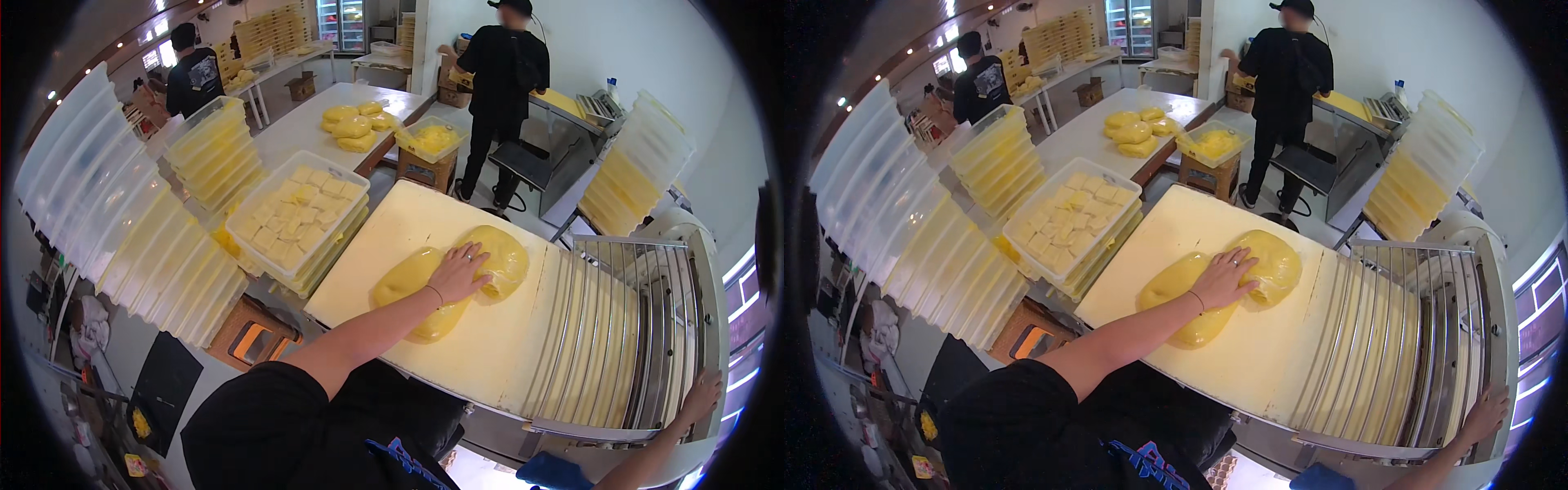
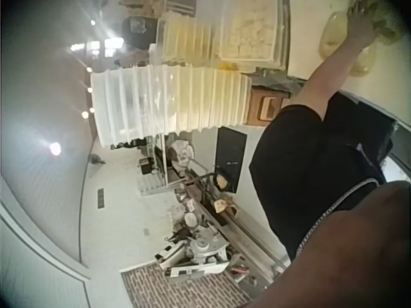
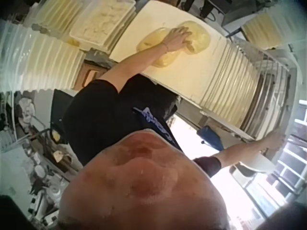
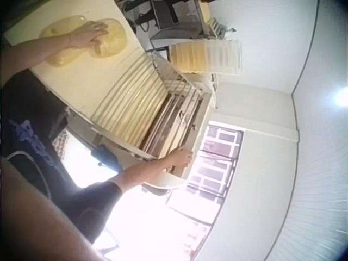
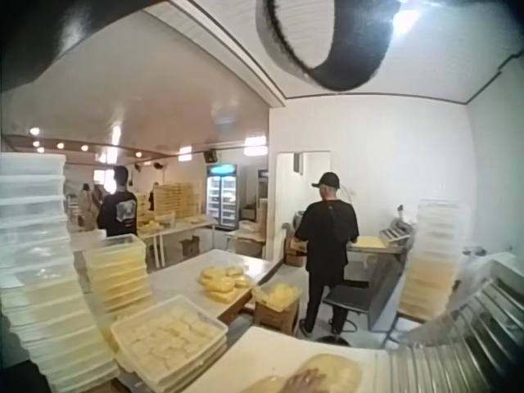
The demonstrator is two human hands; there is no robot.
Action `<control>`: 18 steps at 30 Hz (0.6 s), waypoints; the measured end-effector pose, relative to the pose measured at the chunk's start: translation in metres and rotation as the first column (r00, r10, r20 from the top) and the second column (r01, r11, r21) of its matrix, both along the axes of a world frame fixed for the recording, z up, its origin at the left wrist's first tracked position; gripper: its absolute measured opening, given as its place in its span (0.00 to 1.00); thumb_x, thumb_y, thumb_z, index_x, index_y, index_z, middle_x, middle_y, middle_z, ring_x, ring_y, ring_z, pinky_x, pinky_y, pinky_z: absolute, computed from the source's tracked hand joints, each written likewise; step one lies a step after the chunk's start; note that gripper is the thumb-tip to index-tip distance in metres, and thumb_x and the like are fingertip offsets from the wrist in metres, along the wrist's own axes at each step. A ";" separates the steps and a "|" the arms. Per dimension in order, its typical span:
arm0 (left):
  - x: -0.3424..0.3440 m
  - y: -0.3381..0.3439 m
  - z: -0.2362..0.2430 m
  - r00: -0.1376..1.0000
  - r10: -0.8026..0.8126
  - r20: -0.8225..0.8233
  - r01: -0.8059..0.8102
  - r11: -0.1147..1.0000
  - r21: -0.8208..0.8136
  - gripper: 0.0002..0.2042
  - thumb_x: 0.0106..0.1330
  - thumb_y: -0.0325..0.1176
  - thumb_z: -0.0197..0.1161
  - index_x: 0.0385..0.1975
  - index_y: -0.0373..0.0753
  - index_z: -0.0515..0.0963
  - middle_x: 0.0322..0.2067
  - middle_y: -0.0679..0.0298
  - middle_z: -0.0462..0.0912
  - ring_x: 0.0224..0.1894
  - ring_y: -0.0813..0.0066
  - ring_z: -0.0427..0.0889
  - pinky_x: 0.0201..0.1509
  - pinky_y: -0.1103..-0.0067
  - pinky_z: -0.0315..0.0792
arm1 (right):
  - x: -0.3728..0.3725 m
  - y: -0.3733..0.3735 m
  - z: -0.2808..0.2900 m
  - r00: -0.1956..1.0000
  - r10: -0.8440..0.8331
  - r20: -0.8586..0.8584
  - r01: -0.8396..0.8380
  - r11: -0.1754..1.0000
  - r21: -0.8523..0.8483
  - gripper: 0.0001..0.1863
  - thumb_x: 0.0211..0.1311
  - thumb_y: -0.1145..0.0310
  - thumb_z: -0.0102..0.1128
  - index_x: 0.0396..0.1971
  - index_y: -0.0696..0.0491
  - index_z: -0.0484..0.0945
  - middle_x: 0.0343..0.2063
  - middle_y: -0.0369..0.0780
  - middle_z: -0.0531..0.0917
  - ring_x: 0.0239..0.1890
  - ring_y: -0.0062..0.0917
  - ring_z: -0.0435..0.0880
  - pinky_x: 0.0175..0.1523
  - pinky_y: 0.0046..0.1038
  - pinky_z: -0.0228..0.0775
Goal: Flattening and folding large portions of dough using a mechanical dough sheeter in a bakery.
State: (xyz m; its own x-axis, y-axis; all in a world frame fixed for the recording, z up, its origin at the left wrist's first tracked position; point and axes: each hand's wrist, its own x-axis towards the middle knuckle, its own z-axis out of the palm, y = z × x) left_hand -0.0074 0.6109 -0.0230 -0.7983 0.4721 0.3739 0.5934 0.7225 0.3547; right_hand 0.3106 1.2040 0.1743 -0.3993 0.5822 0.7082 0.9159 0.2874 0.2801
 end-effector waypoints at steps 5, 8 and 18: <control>0.001 0.002 0.000 1.000 0.014 -0.022 -0.013 1.000 0.015 0.27 0.70 0.50 0.50 0.62 0.39 0.68 0.66 0.53 0.63 0.69 0.55 0.58 0.70 0.64 0.53 | 0.004 0.011 0.001 0.999 -0.031 0.015 0.031 1.000 -0.003 0.30 0.72 0.43 0.40 0.62 0.50 0.66 0.50 0.43 0.76 0.50 0.40 0.78 0.54 0.45 0.71; -0.001 0.001 -0.001 0.999 0.015 -0.033 -0.015 1.000 0.015 0.27 0.69 0.51 0.50 0.60 0.39 0.68 0.65 0.53 0.64 0.69 0.55 0.58 0.70 0.62 0.53 | 0.006 0.023 -0.008 0.998 -0.060 0.026 0.060 0.998 0.004 0.29 0.72 0.44 0.39 0.62 0.49 0.66 0.49 0.43 0.76 0.50 0.40 0.79 0.53 0.46 0.71; 0.004 0.001 0.010 1.000 0.012 0.019 -0.013 1.000 0.029 0.26 0.70 0.49 0.51 0.60 0.38 0.69 0.66 0.52 0.64 0.69 0.56 0.59 0.68 0.65 0.54 | 0.006 0.032 -0.005 1.000 0.010 -0.006 -0.010 1.000 -0.005 0.29 0.71 0.46 0.40 0.62 0.50 0.65 0.48 0.44 0.77 0.49 0.41 0.79 0.52 0.44 0.71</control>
State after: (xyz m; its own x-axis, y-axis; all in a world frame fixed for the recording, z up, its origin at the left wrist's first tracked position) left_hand -0.0031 0.6120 -0.0127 -0.8111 0.4515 0.3719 0.5776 0.7189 0.3868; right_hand 0.3170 1.2359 0.1692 -0.4013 0.5815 0.7077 0.9145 0.2983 0.2734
